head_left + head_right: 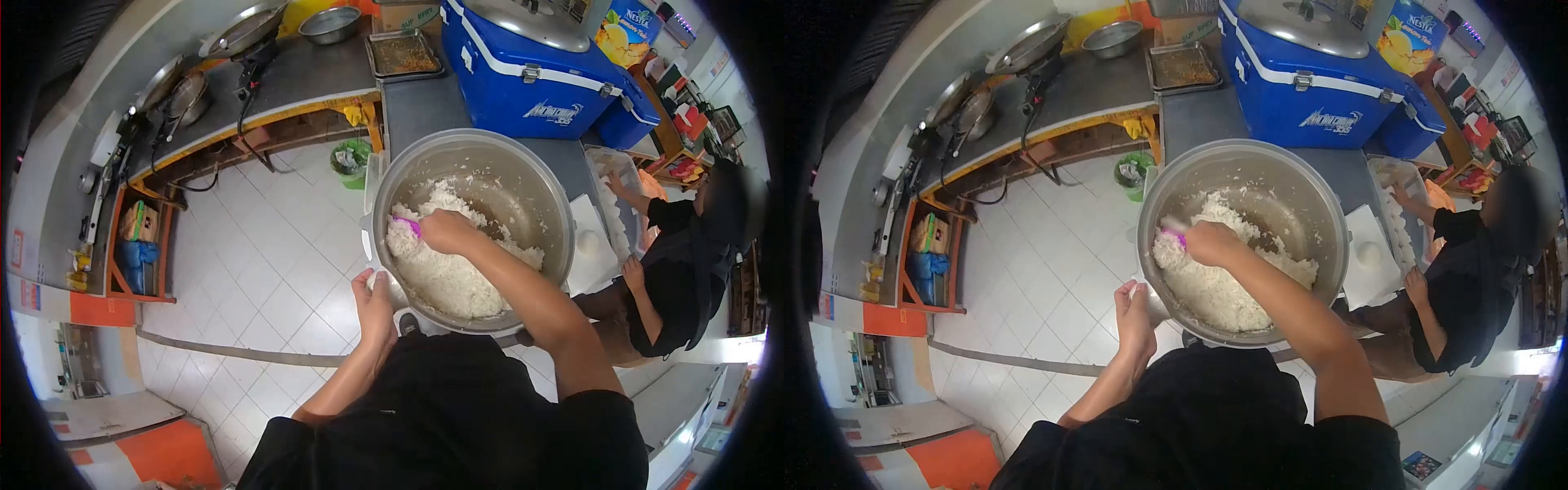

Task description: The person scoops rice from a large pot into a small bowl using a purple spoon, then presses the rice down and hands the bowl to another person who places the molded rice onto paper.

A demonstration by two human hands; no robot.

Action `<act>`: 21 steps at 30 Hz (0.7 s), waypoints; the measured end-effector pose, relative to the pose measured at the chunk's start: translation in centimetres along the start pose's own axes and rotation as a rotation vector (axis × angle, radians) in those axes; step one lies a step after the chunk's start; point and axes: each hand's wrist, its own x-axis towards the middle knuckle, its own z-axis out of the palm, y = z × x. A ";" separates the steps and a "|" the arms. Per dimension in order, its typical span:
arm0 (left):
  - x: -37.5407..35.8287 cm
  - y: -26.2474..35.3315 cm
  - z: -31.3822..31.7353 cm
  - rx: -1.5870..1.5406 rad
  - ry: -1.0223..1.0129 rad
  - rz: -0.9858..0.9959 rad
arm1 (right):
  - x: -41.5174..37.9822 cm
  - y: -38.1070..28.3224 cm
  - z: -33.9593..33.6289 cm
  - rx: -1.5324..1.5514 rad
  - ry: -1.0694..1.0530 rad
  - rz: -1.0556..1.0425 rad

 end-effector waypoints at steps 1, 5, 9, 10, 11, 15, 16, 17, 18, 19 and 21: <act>-0.2 0.4 0.3 -0.008 -0.003 0.001 | -0.6 0.0 0.3 -0.021 -0.019 -0.024; -0.4 0.9 0.7 -0.027 0.002 -0.001 | -3.8 0.1 2.2 -0.012 -0.019 -0.112; -0.2 0.5 0.4 -0.022 -0.012 0.006 | -7.3 0.4 2.1 -0.014 -0.103 -0.196; -0.3 0.5 0.4 -0.020 -0.008 0.001 | -8.2 0.6 2.1 -0.005 -0.120 -0.201; -0.2 0.6 0.5 -0.021 -0.006 0.000 | -8.9 1.1 2.1 0.000 -0.134 -0.205; 0.1 0.0 -0.1 0.026 -0.025 0.023 | -10.4 6.0 3.6 0.172 -0.216 -0.370; 0.1 -0.1 -0.3 0.035 -0.034 0.042 | -10.7 7.5 3.3 0.252 -0.250 -0.402; -0.1 -0.1 -0.5 0.118 -0.046 0.128 | -10.9 8.5 3.3 0.331 -0.285 -0.436; 0.1 -0.5 -1.2 0.257 -0.048 0.321 | -11.4 8.7 2.7 0.349 -0.291 -0.392; 0.2 -0.3 -1.2 0.297 -0.072 0.495 | -12.2 8.6 1.2 0.365 -0.295 -0.349; 0.2 0.6 -0.5 0.313 -0.168 0.525 | -13.7 8.3 -1.8 0.397 -0.251 -0.314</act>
